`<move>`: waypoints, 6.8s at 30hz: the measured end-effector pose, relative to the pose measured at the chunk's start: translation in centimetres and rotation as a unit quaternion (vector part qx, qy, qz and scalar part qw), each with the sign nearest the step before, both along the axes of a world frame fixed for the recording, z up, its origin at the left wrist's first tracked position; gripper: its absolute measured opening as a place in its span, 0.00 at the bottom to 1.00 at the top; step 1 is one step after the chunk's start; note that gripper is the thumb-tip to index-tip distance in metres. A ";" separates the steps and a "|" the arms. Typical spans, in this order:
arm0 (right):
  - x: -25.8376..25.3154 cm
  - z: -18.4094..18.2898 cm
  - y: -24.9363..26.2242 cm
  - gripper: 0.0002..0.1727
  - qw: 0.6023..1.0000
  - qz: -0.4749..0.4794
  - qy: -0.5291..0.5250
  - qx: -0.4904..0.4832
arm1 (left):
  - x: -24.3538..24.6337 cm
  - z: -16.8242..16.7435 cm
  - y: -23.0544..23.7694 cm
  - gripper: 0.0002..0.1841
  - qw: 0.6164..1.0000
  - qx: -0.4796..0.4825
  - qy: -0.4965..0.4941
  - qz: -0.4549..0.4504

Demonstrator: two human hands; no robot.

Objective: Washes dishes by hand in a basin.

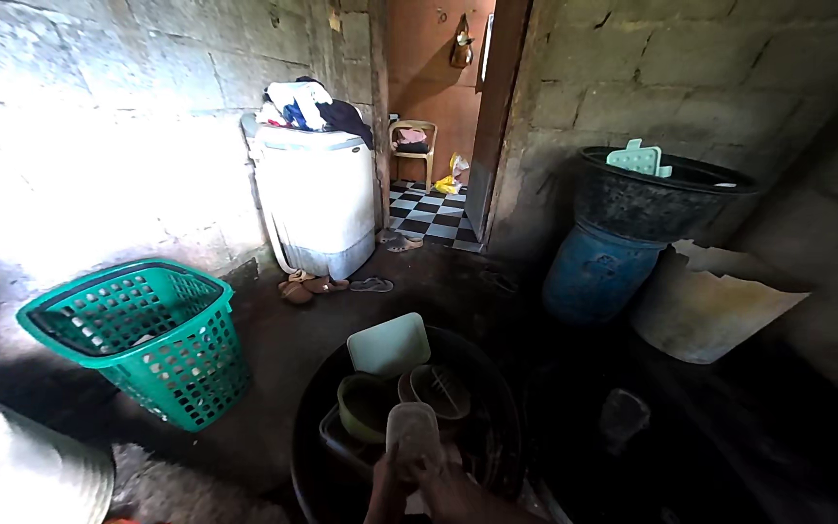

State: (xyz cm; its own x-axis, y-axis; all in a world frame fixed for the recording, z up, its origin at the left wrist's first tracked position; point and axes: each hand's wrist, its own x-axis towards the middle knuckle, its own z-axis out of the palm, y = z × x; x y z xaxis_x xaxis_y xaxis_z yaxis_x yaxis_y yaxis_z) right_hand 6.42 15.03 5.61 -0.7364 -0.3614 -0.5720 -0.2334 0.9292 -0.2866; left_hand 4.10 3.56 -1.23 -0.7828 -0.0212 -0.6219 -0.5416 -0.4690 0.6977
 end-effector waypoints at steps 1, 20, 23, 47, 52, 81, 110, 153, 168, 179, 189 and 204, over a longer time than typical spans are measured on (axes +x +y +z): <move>0.0 -0.3 0.3 0.37 1.000 0.011 -0.002 0.001 | -0.1 0.0 -0.4 0.28 1.000 -0.020 -0.005 0.000; -2.4 0.3 1.8 0.32 0.999 -0.028 0.003 -0.019 | 1.2 1.1 1.1 0.26 0.995 -0.010 -0.023 0.101; -3.3 0.6 1.4 0.32 0.999 -0.012 0.017 0.024 | 1.3 1.6 1.6 0.26 0.997 0.009 -0.028 0.075; -2.6 -2.2 3.9 0.24 0.948 -0.179 0.034 -0.261 | -0.2 2.3 -1.5 0.41 0.998 -0.007 -0.015 -0.066; -2.4 -4.5 6.3 0.14 0.707 -0.479 -0.021 -0.519 | -0.3 2.4 -1.0 0.37 0.997 -0.047 0.026 -0.063; -4.6 9.1 6.8 0.25 0.891 -0.313 0.182 -0.275 | 0.1 2.2 -1.0 0.26 0.988 -0.144 0.058 0.011; -1.7 3.0 -0.5 0.27 0.976 -0.098 0.055 -0.189 | 1.7 2.9 1.3 0.24 0.982 -0.044 0.182 0.009; -0.1 -0.3 1.3 0.24 0.991 0.064 0.118 -0.016 | 0.7 3.6 -0.1 0.24 0.983 -0.114 0.133 -0.049; 0.3 -0.7 0.8 0.29 0.997 0.071 0.040 -0.012 | 1.2 2.2 1.2 0.27 0.994 -0.087 0.065 -0.033; 1.6 -2.1 0.2 0.18 0.976 0.011 0.142 -0.166 | 1.3 2.4 1.2 0.25 0.993 -0.090 0.071 -0.038; 1.4 -1.6 -0.7 0.18 0.970 0.020 0.233 -0.062 | 0.7 3.3 1.1 0.22 0.982 -0.150 0.111 -0.013; 1.2 2.2 -0.7 0.25 0.995 0.054 0.078 0.025 | 0.6 3.2 0.8 0.20 0.983 -0.161 0.084 -0.016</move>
State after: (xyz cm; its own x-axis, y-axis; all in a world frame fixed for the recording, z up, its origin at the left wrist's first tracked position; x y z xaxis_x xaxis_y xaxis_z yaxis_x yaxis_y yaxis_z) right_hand 7.59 14.33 7.80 -0.7760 -0.4164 -0.4737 -0.3702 0.9088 -0.1924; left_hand 4.68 4.31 1.93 -0.8774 -0.1700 -0.4487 -0.4166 -0.1938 0.8882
